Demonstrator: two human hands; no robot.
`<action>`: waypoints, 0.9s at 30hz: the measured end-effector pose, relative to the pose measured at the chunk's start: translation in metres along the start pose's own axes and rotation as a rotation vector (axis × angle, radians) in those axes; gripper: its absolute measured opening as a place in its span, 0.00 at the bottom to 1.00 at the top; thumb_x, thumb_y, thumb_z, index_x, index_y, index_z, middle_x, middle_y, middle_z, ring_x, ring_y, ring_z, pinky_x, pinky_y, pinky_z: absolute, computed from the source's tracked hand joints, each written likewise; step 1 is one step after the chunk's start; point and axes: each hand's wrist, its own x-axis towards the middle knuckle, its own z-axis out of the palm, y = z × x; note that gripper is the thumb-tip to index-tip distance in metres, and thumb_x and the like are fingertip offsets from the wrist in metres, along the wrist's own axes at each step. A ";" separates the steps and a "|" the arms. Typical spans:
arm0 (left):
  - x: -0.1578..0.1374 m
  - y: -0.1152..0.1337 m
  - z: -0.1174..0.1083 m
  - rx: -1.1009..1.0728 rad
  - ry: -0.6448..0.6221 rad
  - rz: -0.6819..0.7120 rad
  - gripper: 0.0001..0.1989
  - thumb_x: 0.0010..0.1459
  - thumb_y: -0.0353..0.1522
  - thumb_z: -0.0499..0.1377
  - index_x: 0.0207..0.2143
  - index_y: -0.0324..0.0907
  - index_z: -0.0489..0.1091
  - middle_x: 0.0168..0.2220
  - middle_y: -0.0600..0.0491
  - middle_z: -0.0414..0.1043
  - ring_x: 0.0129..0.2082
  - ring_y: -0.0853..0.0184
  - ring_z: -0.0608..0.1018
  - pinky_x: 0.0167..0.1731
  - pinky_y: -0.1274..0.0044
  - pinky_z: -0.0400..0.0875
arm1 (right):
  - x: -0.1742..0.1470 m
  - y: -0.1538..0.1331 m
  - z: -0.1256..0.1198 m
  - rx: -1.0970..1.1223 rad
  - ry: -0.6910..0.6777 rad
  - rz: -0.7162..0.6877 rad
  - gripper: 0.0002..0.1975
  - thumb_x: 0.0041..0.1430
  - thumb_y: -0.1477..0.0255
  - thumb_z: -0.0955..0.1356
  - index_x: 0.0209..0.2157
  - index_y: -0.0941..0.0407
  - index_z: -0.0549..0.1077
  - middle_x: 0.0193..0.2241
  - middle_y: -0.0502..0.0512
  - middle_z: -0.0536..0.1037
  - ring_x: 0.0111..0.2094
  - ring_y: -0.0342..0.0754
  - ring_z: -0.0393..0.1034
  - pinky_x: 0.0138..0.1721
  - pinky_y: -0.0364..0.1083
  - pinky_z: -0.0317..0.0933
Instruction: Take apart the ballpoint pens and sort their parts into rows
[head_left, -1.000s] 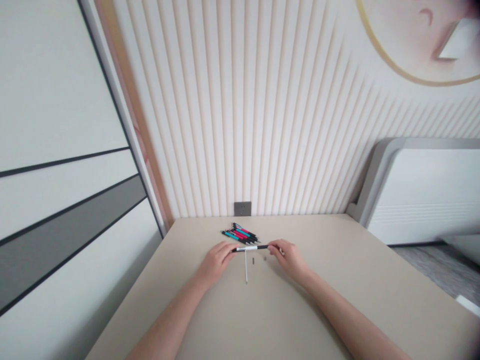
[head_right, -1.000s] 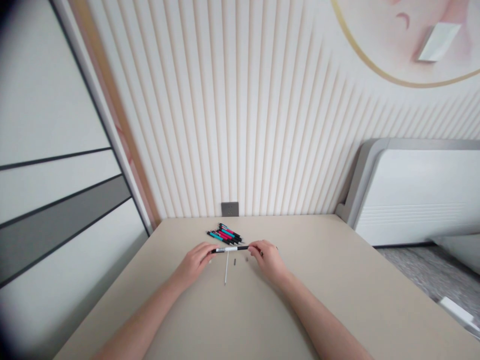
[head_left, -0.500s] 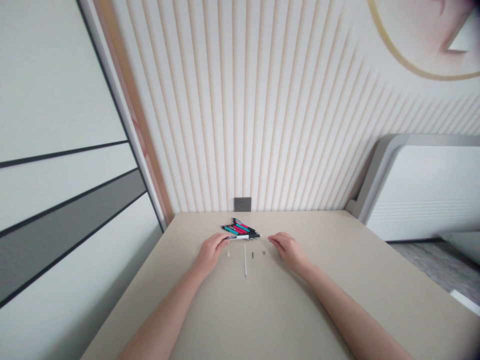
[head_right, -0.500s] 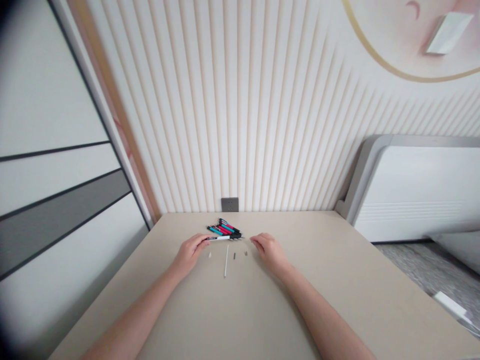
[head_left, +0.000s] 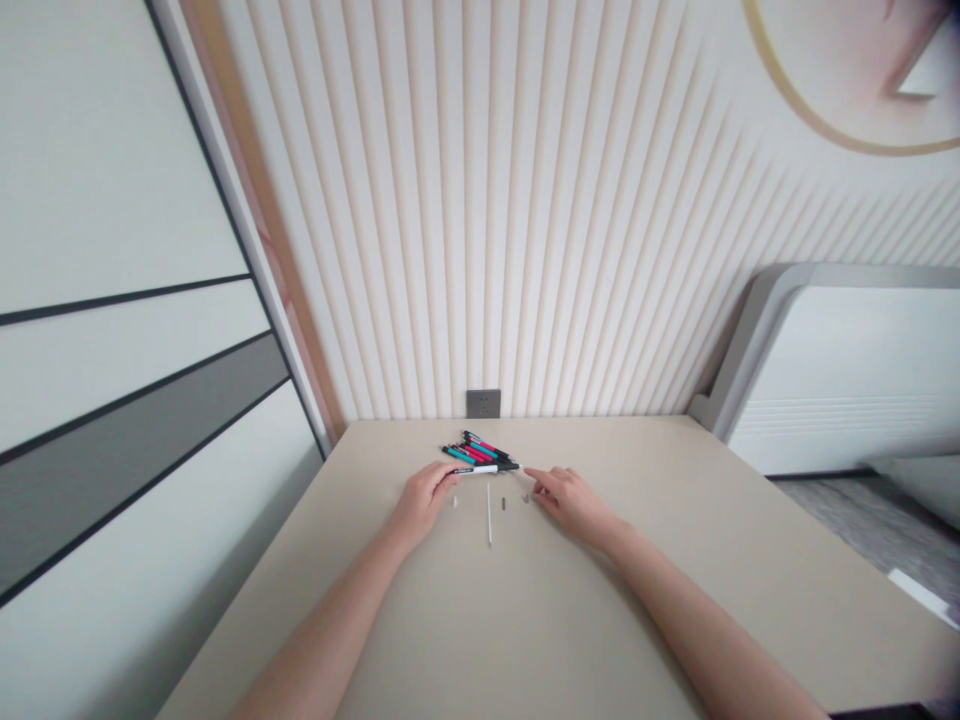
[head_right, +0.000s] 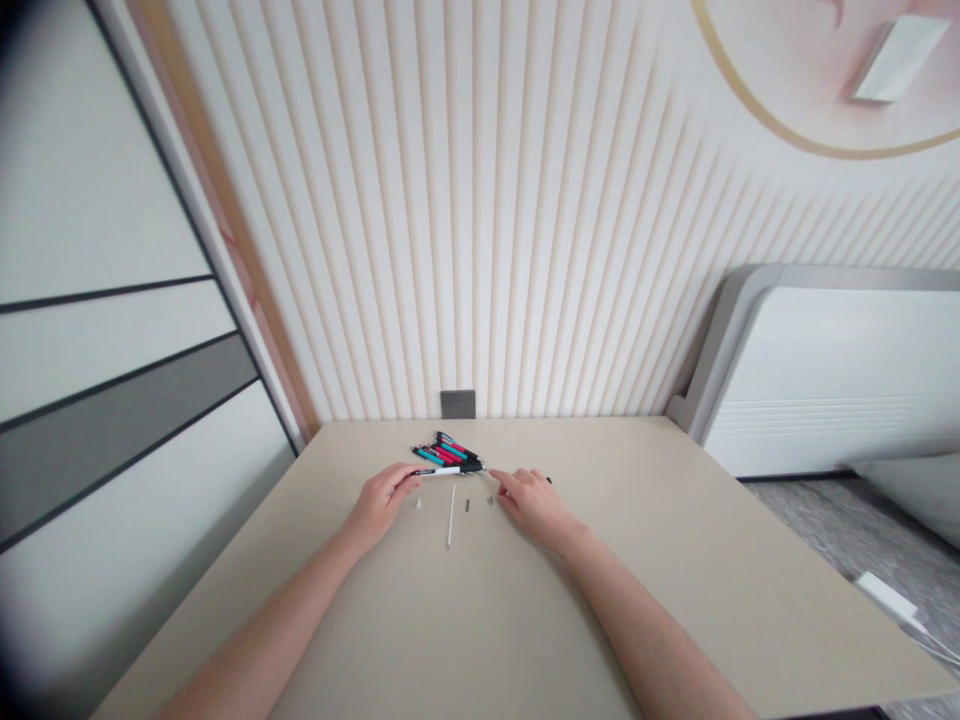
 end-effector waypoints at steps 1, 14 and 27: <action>0.000 0.000 0.000 0.002 -0.003 0.000 0.14 0.66 0.36 0.49 0.46 0.44 0.72 0.39 0.51 0.75 0.38 0.65 0.76 0.41 0.75 0.70 | 0.000 0.000 0.000 0.006 -0.002 -0.001 0.21 0.62 0.75 0.63 0.57 0.52 0.65 0.37 0.55 0.78 0.40 0.49 0.70 0.45 0.47 0.59; 0.000 0.000 0.001 -0.004 -0.026 0.000 0.13 0.66 0.35 0.50 0.46 0.45 0.72 0.40 0.52 0.75 0.40 0.66 0.76 0.44 0.76 0.69 | -0.002 0.001 -0.002 0.085 0.001 0.005 0.20 0.62 0.69 0.66 0.56 0.51 0.67 0.35 0.53 0.78 0.36 0.47 0.70 0.44 0.48 0.61; -0.004 -0.001 0.005 -0.023 -0.079 0.067 0.13 0.66 0.35 0.51 0.45 0.42 0.73 0.36 0.51 0.75 0.35 0.67 0.76 0.38 0.77 0.69 | 0.002 -0.005 -0.008 0.138 0.208 -0.067 0.15 0.68 0.65 0.59 0.49 0.53 0.71 0.38 0.58 0.77 0.41 0.50 0.69 0.43 0.50 0.60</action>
